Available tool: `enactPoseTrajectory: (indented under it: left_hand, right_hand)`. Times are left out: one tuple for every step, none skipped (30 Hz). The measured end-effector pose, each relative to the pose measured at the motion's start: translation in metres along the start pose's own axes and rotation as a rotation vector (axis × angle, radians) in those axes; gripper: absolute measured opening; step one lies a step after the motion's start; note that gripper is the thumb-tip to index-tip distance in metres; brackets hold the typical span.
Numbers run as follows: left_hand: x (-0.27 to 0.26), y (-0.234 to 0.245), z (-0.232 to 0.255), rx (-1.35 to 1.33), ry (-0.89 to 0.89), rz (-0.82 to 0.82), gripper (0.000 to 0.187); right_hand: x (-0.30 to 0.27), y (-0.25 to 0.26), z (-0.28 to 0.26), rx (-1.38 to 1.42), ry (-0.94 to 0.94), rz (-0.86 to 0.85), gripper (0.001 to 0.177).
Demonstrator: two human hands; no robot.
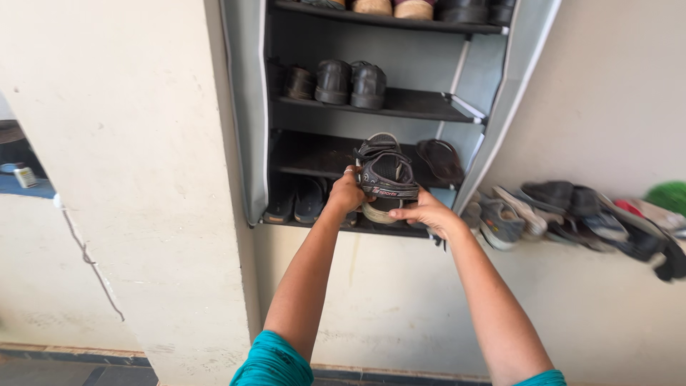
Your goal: The person picks up various shoes and sandals from a pile on the floor and places them onto the shelves of a fabric shoe rack. They handle each item individually, arranging them in pairs or single rows across multiple shelves.
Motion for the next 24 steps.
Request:
enactPoseTrajectory:
  left_hand:
    - [0.002,0.007,-0.002,0.000,0.018,0.019,0.082]
    - [0.003,0.014,-0.005,0.000,0.036,0.038,0.083]
    - [0.004,0.021,-0.008,-0.002,0.054,0.057,0.083]
    - [0.005,0.028,-0.011,0.013,0.053,0.081,0.082]
    - [0.006,0.035,-0.014,0.028,0.052,0.103,0.081]
    - [0.007,0.042,-0.017,0.043,0.052,0.125,0.080]
    - [0.008,0.050,-0.022,0.071,0.055,0.146,0.080]
    - [0.009,0.057,-0.027,0.099,0.059,0.167,0.079]
    - [0.013,0.066,-0.031,0.129,0.062,0.186,0.079]
    - [0.017,0.074,-0.038,0.137,0.073,0.190,0.078]
    - [0.023,0.081,-0.045,0.146,0.083,0.190,0.078]
    - [0.029,0.089,-0.053,0.156,0.093,0.189,0.077]
    - [0.036,0.097,-0.057,0.252,0.067,0.219,0.076]
    - [0.044,0.106,-0.061,0.349,0.041,0.248,0.076]
    - [0.050,0.113,-0.066,0.448,0.016,0.270,0.075]
    - [0.055,0.121,-0.073,0.460,-0.004,0.281,0.074]
    - [0.061,0.129,-0.077,0.471,-0.028,0.292,0.072]
    - [0.065,0.137,-0.080,0.481,-0.052,0.302,0.070]
    - [0.068,0.144,-0.083,0.502,-0.064,0.313,0.069]
    - [0.071,0.152,-0.086,0.523,-0.076,0.323,0.068]
    - [0.073,0.159,-0.088,0.544,-0.088,0.335,0.067]
    - [0.075,0.167,-0.088,0.581,-0.096,0.356,0.071]
    - [0.077,0.173,-0.089,0.616,-0.103,0.377,0.075]
    - [0.080,0.180,-0.090,0.650,-0.110,0.397,0.080]
  right_hand:
    - [0.010,-0.001,-0.002,-0.006,0.026,-0.012,0.092]
    - [0.021,-0.003,-0.003,-0.012,0.051,-0.024,0.098]
    - [0.032,-0.007,-0.006,0.003,0.095,-0.044,0.102]
    - [0.043,-0.011,-0.009,0.019,0.139,-0.064,0.106]
    - [0.053,-0.015,-0.013,0.036,0.182,-0.084,0.110]
    - [0.061,-0.018,-0.014,0.025,0.182,-0.090,0.111]
    - [0.070,-0.022,-0.015,0.016,0.184,-0.094,0.112]
    - [0.078,-0.027,-0.017,0.007,0.186,-0.098,0.113]
    - [0.087,-0.031,-0.018,0.019,0.187,-0.092,0.116]
    - [0.096,-0.036,-0.019,0.030,0.188,-0.087,0.119]
    - [0.105,-0.041,-0.019,0.043,0.187,-0.076,0.122]
    - [0.112,-0.046,-0.022,0.055,0.216,-0.070,0.123]
    - [0.119,-0.051,-0.023,0.070,0.243,-0.060,0.124]
    - [0.127,-0.056,-0.026,0.084,0.270,-0.050,0.125]
    - [0.134,-0.060,-0.028,0.092,0.282,-0.040,0.127]
    - [0.141,-0.065,-0.030,0.100,0.294,-0.029,0.128]
    - [0.148,-0.068,-0.033,0.106,0.306,-0.015,0.130]
    - [0.156,-0.072,-0.035,0.073,0.295,0.009,0.130]
    - [0.163,-0.076,-0.036,0.038,0.284,0.033,0.130]
    - [0.170,-0.080,-0.038,0.003,0.274,0.058,0.130]
    - [0.179,-0.084,-0.038,0.009,0.262,0.063,0.129]
    - [0.188,-0.089,-0.039,0.016,0.250,0.069,0.129]
    - [0.197,-0.093,-0.037,0.022,0.236,0.073,0.129]
    - [0.207,-0.099,-0.039,0.054,0.274,0.066,0.128]
Point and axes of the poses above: each hand's wrist, its own x-axis towards the middle knuckle, its own y-axis out of the back of the hand, z = x × y, the point moved 8 cm from there along x, towards the middle knuckle, and after that the axes turned 13 degrees about -z, right-handed, at the moved point
